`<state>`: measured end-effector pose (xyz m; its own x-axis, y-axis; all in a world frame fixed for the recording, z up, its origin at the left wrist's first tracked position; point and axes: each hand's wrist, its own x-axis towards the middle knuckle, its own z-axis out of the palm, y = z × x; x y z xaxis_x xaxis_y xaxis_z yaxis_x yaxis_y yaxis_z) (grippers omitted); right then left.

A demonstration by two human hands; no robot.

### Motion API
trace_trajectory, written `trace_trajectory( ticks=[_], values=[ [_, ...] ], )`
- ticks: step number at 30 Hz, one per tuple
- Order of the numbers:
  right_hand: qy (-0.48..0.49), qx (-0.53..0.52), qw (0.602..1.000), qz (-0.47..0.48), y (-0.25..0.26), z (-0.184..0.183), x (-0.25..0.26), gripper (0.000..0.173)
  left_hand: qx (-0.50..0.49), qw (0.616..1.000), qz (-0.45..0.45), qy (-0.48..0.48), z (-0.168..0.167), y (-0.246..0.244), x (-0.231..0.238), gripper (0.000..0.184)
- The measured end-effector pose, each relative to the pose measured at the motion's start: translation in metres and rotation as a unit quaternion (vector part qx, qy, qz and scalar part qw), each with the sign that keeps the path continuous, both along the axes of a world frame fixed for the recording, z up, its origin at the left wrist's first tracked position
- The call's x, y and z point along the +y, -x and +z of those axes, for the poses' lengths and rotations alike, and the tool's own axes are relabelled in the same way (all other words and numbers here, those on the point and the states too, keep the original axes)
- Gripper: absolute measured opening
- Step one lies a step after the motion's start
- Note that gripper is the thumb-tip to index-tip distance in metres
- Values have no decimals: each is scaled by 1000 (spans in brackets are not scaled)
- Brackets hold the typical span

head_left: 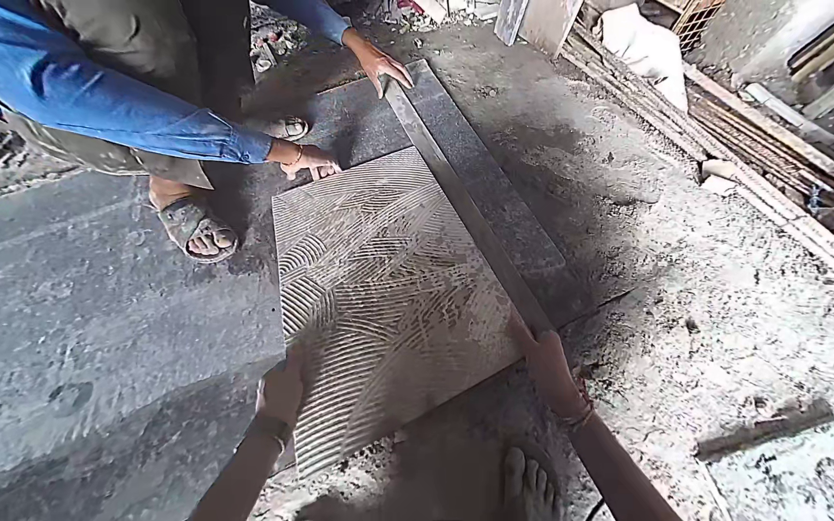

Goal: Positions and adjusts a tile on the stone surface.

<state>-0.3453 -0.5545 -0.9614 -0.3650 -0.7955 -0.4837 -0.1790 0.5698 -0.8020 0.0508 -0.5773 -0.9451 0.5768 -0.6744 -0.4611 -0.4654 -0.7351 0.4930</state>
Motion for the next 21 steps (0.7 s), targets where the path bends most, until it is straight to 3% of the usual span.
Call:
trace_trajectory(
  ticks=[6,14,17,19,21],
  values=[
    [-24,-108,981,-159,-8,5,18,20,-21,995,-76,-61,-6,-2,-4,64],
    [-29,-262,920,-290,-16,2,24,18,-126,937,-254,-203,0,-15,-16,75],
    [-34,-235,940,-245,-14,-4,27,17,-152,926,-270,-216,4,-14,-18,77],
    [-47,-160,978,-128,-7,9,31,22,-152,934,-265,-183,10,-16,-18,75],
    [-13,-32,999,-14,-1,45,41,24,-143,956,-241,-87,21,-18,-16,71]
  ],
)
